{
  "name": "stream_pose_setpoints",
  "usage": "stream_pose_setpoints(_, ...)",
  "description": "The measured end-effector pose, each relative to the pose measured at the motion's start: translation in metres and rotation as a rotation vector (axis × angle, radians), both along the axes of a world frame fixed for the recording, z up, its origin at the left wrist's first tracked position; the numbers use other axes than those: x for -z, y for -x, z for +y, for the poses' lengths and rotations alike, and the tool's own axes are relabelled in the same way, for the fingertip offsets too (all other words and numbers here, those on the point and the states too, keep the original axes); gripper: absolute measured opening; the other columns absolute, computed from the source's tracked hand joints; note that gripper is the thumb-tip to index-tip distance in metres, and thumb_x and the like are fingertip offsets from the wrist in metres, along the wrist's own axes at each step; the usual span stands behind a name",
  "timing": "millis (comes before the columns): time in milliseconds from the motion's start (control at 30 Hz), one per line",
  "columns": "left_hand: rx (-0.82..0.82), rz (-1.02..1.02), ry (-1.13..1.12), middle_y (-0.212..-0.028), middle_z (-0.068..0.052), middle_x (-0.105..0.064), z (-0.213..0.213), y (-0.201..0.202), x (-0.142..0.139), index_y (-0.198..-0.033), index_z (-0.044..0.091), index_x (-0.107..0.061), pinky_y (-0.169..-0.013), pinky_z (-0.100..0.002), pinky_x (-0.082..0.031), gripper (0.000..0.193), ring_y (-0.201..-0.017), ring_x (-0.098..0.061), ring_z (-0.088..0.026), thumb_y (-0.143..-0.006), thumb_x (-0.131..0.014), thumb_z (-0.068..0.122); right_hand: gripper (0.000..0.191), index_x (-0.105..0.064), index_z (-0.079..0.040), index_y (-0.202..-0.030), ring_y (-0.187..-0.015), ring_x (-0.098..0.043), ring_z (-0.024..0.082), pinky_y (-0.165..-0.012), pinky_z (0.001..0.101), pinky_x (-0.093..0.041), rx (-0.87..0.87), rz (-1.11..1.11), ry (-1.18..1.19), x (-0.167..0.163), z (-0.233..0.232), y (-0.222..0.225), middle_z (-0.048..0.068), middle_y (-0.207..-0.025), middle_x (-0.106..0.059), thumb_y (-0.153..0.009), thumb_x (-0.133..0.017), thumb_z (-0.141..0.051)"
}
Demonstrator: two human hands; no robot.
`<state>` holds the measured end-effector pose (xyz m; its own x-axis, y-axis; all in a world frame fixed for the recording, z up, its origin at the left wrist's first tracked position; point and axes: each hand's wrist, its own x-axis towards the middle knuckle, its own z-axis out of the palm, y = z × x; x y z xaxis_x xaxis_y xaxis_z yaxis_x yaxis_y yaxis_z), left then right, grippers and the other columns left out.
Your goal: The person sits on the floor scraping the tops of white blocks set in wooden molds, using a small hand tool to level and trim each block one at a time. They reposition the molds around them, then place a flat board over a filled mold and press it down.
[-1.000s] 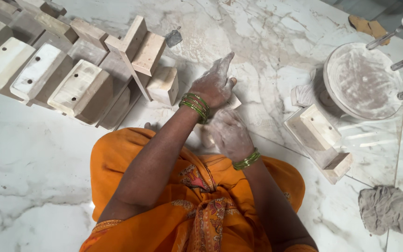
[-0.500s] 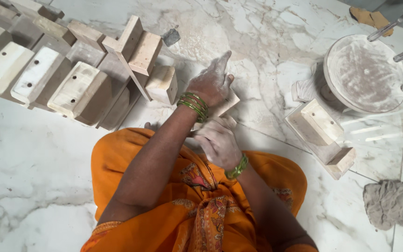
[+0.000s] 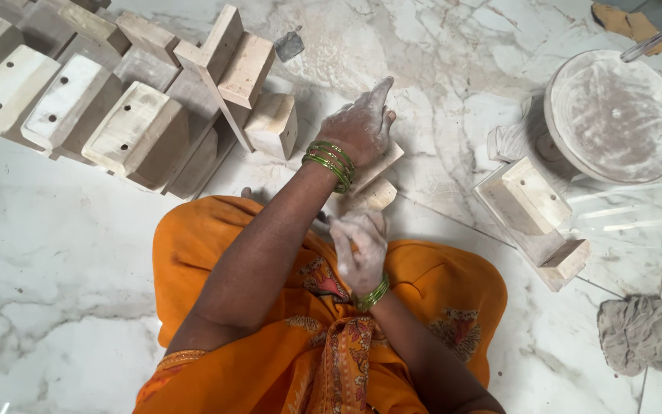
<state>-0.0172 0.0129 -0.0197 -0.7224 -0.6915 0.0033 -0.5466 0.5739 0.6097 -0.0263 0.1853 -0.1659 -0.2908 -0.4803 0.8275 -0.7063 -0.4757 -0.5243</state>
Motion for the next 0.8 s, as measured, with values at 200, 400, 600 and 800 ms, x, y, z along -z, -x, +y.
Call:
stream_pose_setpoints(200,-0.004,-0.006,-0.015,-0.139,-0.013,-0.059,0.002,0.002,0.003,-0.156,0.019,-0.029,-0.105,-0.050,-0.045,0.058,-0.122,-0.060,-0.036,-0.103,-0.041,0.037,0.017,-0.063,-0.010,-0.096,-0.085,-0.060,0.013,-0.075,0.0234,-0.053,0.312,-0.198,0.017,-0.030,0.000,0.051,0.004,-0.097,-0.066,-0.106,-0.061,-0.023)
stream_pose_setpoints(400,0.018,0.031,0.032,-0.136,-0.014,-0.061,-0.001,0.001,0.003,-0.148,0.016,-0.039,-0.102,-0.050,-0.046,0.050,-0.119,-0.061,-0.034,-0.103,-0.041,0.037,0.036,-0.073,-0.011,-0.102,-0.075,-0.063,0.004,-0.062,0.0170,-0.052,0.134,-0.343,-0.307,0.005,0.002,0.036,-0.003,-0.089,-0.070,-0.098,-0.041,-0.028)
stream_pose_setpoints(600,0.100,-0.114,0.015,-0.105,-0.012,-0.074,0.002,-0.002,-0.005,-0.117,0.014,-0.064,-0.095,-0.050,-0.051,0.043,-0.104,-0.069,-0.032,-0.104,-0.040,0.048,0.012,-0.071,-0.010,-0.102,-0.089,-0.073,0.013,-0.076,0.0269,-0.064,0.061,-0.315,-0.304,0.011,0.029,0.050,0.002,-0.096,-0.074,-0.107,-0.062,-0.016)
stream_pose_setpoints(800,0.508,-0.244,0.361,-0.102,-0.007,-0.074,-0.015,0.011,-0.021,-0.116,0.029,-0.071,-0.101,-0.057,-0.043,0.054,-0.103,-0.068,-0.026,-0.101,-0.029,0.060,0.023,-0.067,-0.005,-0.117,-0.087,-0.069,0.015,-0.077,0.0318,-0.062,-0.110,-1.248,-0.041,-0.012,0.030,0.127,0.010,-0.108,-0.069,-0.095,-0.070,-0.009)
